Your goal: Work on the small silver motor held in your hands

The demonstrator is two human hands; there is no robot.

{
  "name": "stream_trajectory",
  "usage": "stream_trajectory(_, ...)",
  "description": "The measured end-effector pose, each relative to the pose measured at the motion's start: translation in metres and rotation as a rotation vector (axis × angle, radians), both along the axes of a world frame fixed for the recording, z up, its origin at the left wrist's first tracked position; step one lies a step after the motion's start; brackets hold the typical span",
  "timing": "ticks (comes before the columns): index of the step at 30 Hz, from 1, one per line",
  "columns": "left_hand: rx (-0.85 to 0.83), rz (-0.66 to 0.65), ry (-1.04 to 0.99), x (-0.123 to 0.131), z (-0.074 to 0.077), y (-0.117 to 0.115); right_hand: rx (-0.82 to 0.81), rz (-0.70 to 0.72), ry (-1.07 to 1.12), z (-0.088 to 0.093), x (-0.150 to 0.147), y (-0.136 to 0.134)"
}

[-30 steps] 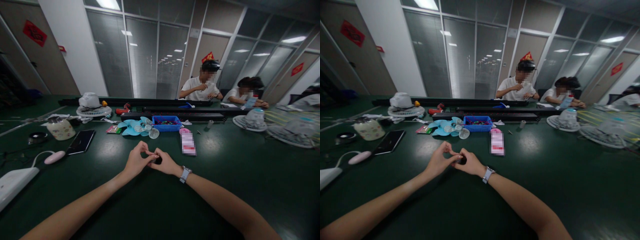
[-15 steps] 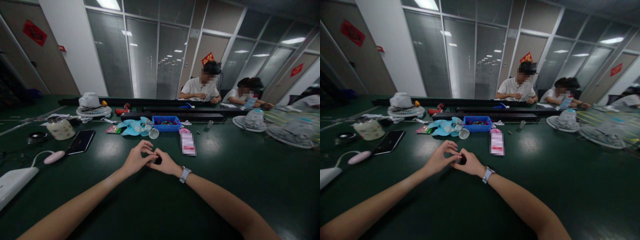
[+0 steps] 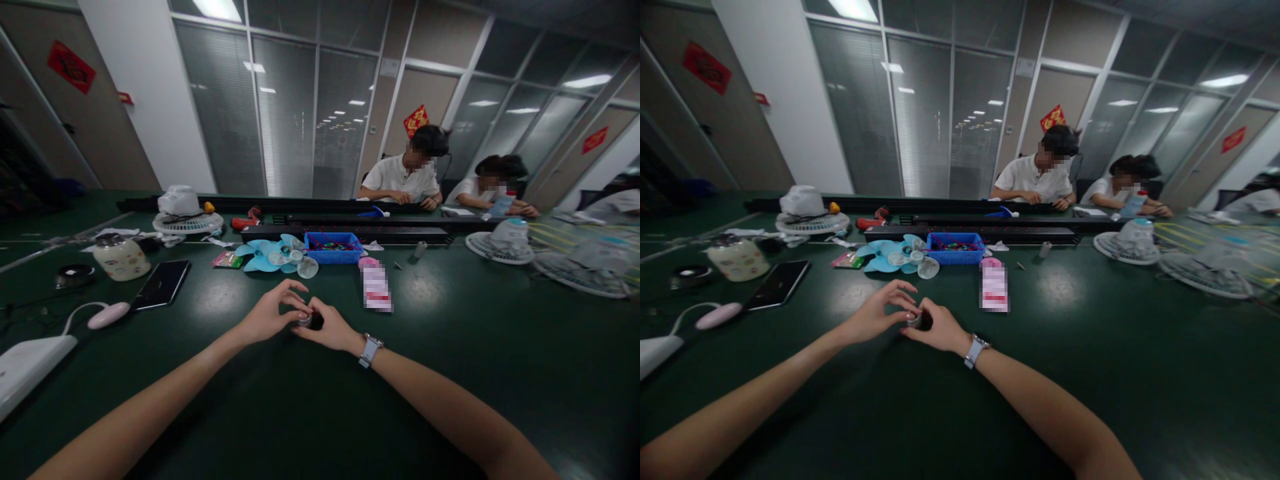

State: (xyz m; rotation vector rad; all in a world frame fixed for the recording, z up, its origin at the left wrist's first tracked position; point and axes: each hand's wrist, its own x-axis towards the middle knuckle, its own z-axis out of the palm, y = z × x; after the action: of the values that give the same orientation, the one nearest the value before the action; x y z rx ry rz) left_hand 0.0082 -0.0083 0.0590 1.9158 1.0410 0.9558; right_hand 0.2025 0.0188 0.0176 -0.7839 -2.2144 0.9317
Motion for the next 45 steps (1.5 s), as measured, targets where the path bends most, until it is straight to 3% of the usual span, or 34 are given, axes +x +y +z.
stream_trajectory(8,0.122,0.146,0.072,0.006,-0.002,-0.004,0.000,-0.019,0.007,-0.003,-0.002,0.001)
stream_trajectory(28,0.203,0.297,0.058,0.004,0.001,-0.003,-0.032,-0.015,0.018,0.000,-0.001,-0.001)
stream_trajectory(32,0.318,0.483,0.083,-0.010,0.001,0.009,-0.063,-0.006,0.017,0.003,0.000,-0.003)
stream_trajectory(35,0.325,0.657,0.128,-0.027,-0.010,0.020,-0.080,-0.001,0.018,0.004,0.000,-0.003)
stream_trajectory(40,0.193,0.948,0.353,-0.056,-0.037,0.033,-0.098,-0.002,0.008,0.005,0.000,-0.003)
stream_trajectory(45,-0.006,1.067,0.476,-0.064,-0.045,0.035,-0.105,-0.007,-0.001,0.005,0.001,-0.002)
